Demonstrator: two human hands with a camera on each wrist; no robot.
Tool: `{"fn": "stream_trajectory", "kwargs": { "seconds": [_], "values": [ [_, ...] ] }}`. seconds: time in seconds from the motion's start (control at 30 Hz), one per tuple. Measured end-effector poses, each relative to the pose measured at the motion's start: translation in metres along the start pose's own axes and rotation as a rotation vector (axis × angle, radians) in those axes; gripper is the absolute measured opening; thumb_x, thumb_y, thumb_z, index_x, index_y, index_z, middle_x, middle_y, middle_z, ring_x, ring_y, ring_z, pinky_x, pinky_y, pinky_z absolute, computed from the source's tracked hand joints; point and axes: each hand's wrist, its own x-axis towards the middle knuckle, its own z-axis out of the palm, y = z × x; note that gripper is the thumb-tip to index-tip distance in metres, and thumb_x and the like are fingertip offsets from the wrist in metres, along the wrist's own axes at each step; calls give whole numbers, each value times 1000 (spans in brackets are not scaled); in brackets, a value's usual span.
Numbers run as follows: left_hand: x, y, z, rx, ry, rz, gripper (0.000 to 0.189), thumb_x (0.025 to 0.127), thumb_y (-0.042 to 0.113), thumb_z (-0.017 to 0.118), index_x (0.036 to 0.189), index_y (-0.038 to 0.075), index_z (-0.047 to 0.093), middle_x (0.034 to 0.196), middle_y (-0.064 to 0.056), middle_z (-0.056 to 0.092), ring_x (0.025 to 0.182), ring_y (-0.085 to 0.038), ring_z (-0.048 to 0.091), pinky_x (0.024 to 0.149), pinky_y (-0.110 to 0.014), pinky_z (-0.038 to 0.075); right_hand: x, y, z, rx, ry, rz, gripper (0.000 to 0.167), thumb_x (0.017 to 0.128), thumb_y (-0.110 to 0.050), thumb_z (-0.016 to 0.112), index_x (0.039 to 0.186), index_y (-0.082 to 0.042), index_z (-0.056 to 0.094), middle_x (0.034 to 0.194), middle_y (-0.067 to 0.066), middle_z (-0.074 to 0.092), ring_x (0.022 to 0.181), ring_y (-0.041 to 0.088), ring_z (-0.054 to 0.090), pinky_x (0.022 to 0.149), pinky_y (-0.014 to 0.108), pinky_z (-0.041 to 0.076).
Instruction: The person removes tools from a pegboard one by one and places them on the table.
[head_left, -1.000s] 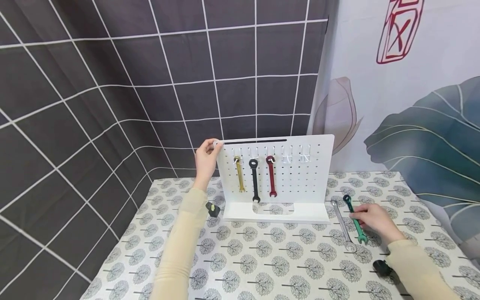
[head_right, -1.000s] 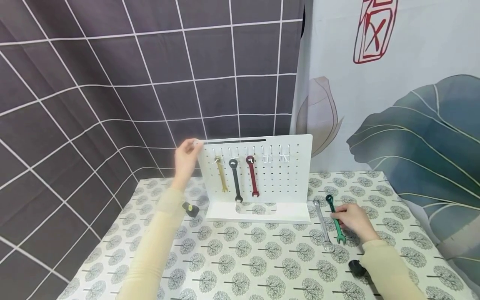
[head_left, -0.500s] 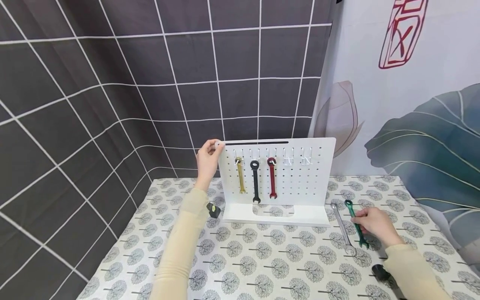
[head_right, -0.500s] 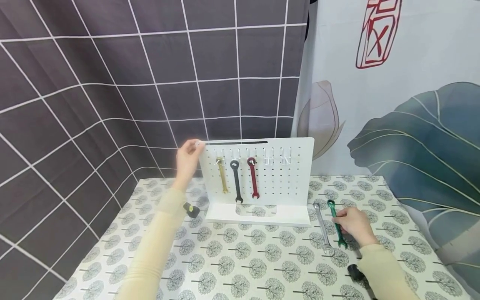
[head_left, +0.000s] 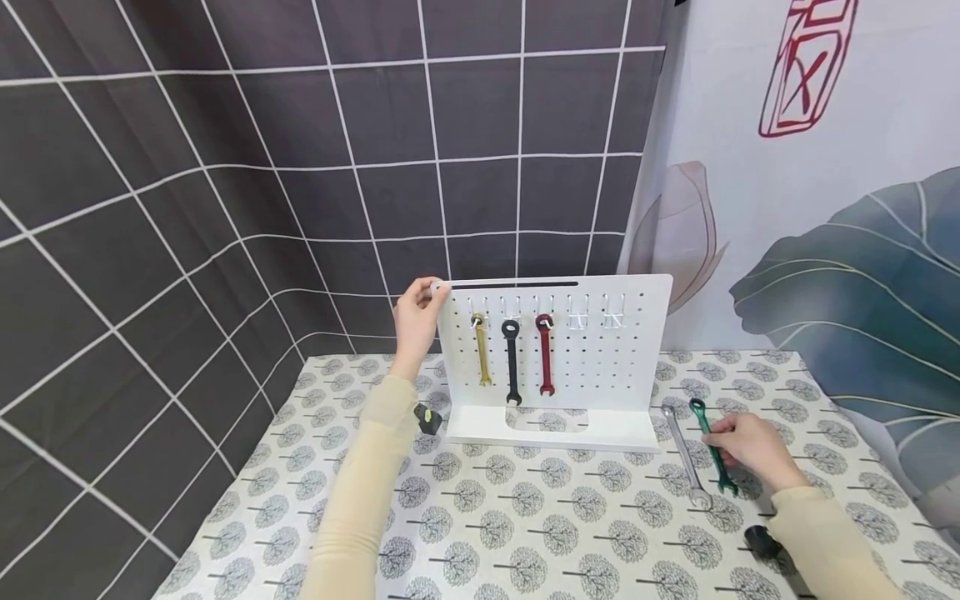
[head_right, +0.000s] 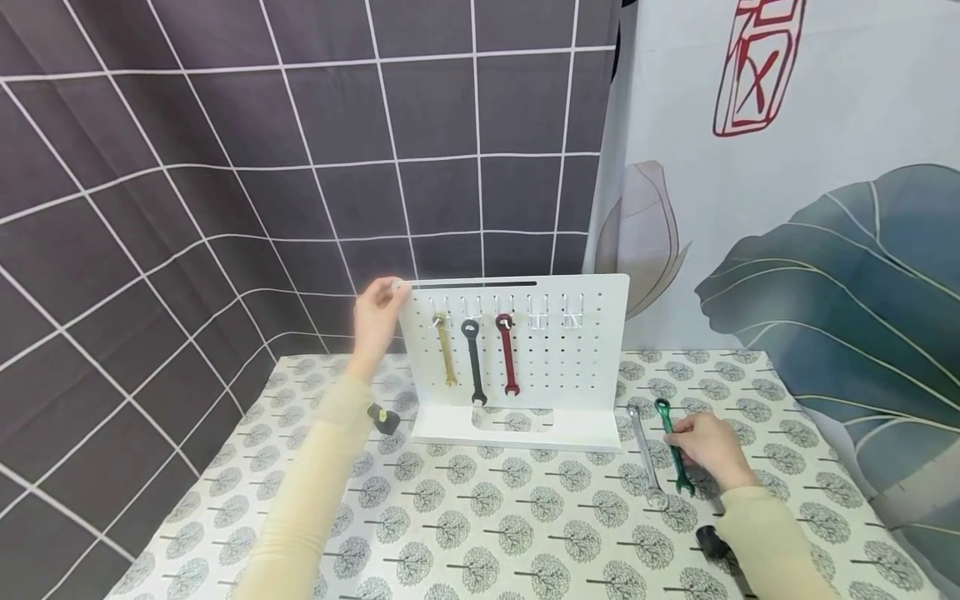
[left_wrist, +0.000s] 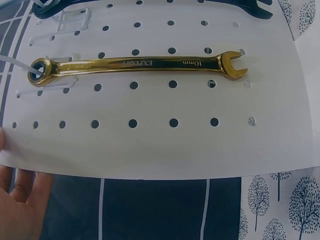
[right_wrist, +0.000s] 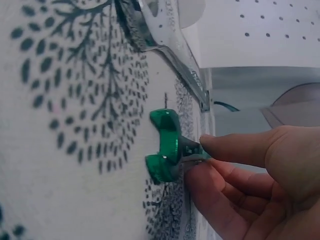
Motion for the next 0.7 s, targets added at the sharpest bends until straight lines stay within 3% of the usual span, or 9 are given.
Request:
{"fn": "stream_trajectory", "kwargs": {
  "seconds": [0.23, 0.4, 0.53, 0.7],
  "values": [
    [0, 1, 1, -8, -2, -8, 29, 94, 27, 75, 110, 3, 70, 100, -13, 74, 84, -18, 68, 77, -27, 54, -1, -7, -4, -40, 21, -51, 43, 93, -18, 68, 117, 16, 58, 95, 22, 67, 71, 22, 65, 62, 36, 58],
    [0, 1, 2, -14, -9, -9, 30, 94, 28, 74, 110, 3, 70, 100, -13, 74, 84, -17, 67, 77, -28, 54, 2, -22, -6, -104, 58, -154, 43, 97, -21, 66, 123, 12, 60, 110, 31, 66, 86, 35, 66, 70, 49, 55],
    [1, 0, 1, -16, -4, -9, 29, 93, 27, 75, 110, 3, 70, 100, -12, 74, 84, -16, 67, 78, -27, 54, 5, -43, -3, -90, 88, -232, 41, 97, -22, 67, 123, 9, 62, 111, 28, 67, 95, 42, 65, 78, 56, 52],
    [0, 1, 0, -21, -5, -5, 30, 93, 27, 74, 109, 2, 69, 99, -14, 73, 84, -16, 66, 78, -27, 53, 11, -77, 4, -44, 98, -302, 39, 98, -25, 68, 123, 4, 65, 111, 23, 70, 97, 36, 65, 80, 50, 53]
  ]
}}
